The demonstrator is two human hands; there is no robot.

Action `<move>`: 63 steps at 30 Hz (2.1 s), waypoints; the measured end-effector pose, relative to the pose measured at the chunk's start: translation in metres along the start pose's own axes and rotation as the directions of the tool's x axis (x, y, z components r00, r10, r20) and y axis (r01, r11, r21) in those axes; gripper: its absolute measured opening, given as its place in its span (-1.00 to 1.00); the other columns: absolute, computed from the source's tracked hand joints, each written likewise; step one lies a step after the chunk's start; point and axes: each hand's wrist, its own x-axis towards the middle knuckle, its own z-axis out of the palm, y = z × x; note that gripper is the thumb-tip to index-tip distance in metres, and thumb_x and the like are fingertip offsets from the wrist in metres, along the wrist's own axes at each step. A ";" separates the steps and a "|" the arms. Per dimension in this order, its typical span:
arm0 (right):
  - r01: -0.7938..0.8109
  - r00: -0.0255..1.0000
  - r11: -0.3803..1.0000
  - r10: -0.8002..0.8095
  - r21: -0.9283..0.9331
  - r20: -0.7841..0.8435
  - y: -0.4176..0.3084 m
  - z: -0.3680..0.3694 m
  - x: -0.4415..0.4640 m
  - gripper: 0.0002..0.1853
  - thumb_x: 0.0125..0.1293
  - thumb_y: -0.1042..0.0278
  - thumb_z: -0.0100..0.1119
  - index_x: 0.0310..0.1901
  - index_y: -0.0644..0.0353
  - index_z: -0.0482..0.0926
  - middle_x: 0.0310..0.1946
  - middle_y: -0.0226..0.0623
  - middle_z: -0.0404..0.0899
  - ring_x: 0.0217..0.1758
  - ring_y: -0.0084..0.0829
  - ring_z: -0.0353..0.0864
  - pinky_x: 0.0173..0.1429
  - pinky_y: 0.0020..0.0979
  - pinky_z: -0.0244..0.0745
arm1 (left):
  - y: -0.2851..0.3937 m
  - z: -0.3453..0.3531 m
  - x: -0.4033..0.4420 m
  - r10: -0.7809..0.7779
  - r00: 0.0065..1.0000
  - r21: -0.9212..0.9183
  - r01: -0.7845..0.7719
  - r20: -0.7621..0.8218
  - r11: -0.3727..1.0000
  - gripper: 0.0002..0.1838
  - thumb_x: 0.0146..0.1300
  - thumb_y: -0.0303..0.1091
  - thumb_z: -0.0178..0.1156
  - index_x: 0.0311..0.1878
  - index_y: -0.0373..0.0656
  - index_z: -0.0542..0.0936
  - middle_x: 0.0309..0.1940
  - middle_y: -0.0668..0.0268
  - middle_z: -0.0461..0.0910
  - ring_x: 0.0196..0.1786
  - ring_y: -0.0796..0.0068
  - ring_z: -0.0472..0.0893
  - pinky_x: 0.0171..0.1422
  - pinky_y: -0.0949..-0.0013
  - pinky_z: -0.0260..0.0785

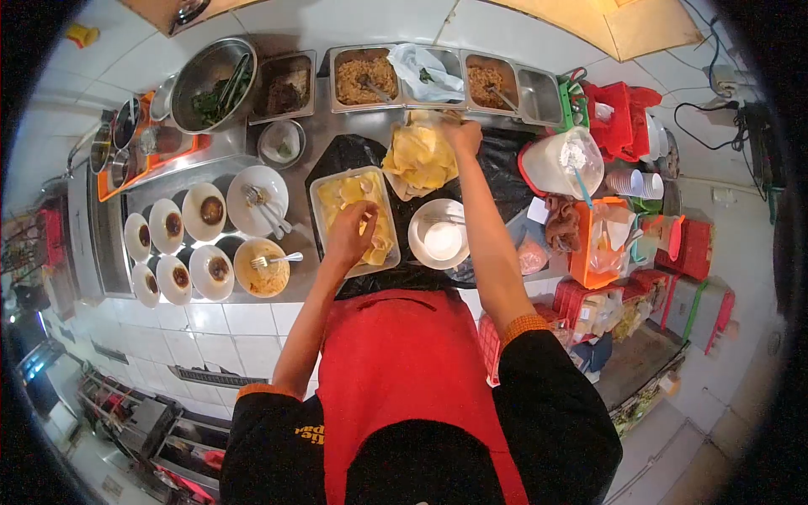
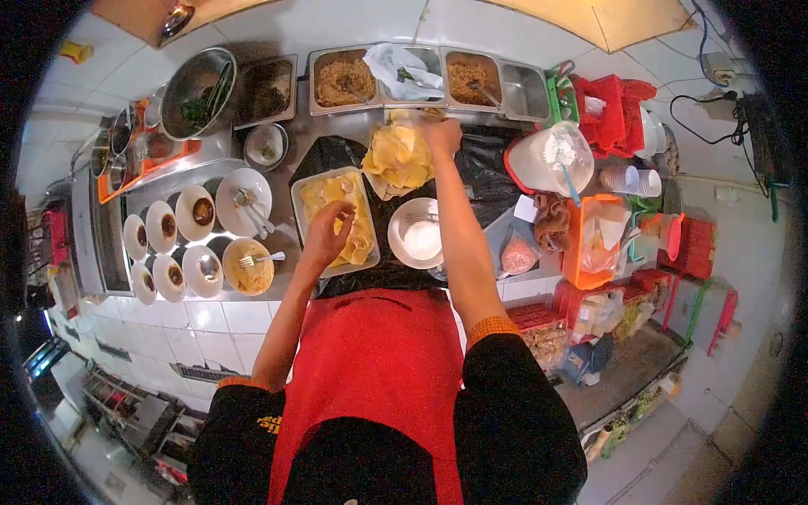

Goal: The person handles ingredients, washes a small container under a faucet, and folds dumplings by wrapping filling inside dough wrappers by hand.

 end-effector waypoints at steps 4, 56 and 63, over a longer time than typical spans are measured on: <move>0.088 0.986 0.996 -0.085 0.017 -0.145 -0.003 0.002 -0.010 -0.37 -0.11 0.06 0.64 -0.01 0.23 0.68 -0.03 0.02 0.73 0.08 0.06 0.70 0.18 -0.06 0.57 | 0.007 0.005 0.021 0.045 0.999 -0.025 -0.045 0.000 0.999 -0.84 0.31 -0.48 0.26 -0.07 -0.28 0.62 -0.19 0.06 0.68 -0.17 0.10 0.69 -0.01 0.14 0.50; 0.875 0.404 0.456 -0.873 0.162 0.274 -0.002 -0.142 -0.299 -0.42 0.11 0.42 0.50 0.21 0.18 0.55 -0.09 -0.30 0.74 0.05 -0.18 0.66 0.29 -0.17 0.37 | 0.088 -0.022 -0.037 -0.060 0.934 -0.895 0.316 0.351 -0.315 0.02 0.45 0.51 -0.47 0.47 -0.31 0.29 0.32 -0.02 0.49 0.27 0.05 0.58 0.41 0.01 0.41; 0.898 0.397 0.417 -0.906 0.142 0.150 0.001 -0.149 -0.304 -0.45 0.13 0.41 0.49 0.18 0.23 0.56 0.00 -0.16 0.70 0.10 -0.15 0.65 0.27 -0.16 0.43 | 0.108 -0.024 -0.039 -0.135 0.962 -0.969 0.226 0.238 -0.099 -0.46 0.56 -0.08 -0.05 0.43 -0.22 0.33 0.34 0.01 0.47 0.33 0.10 0.53 0.44 0.09 0.38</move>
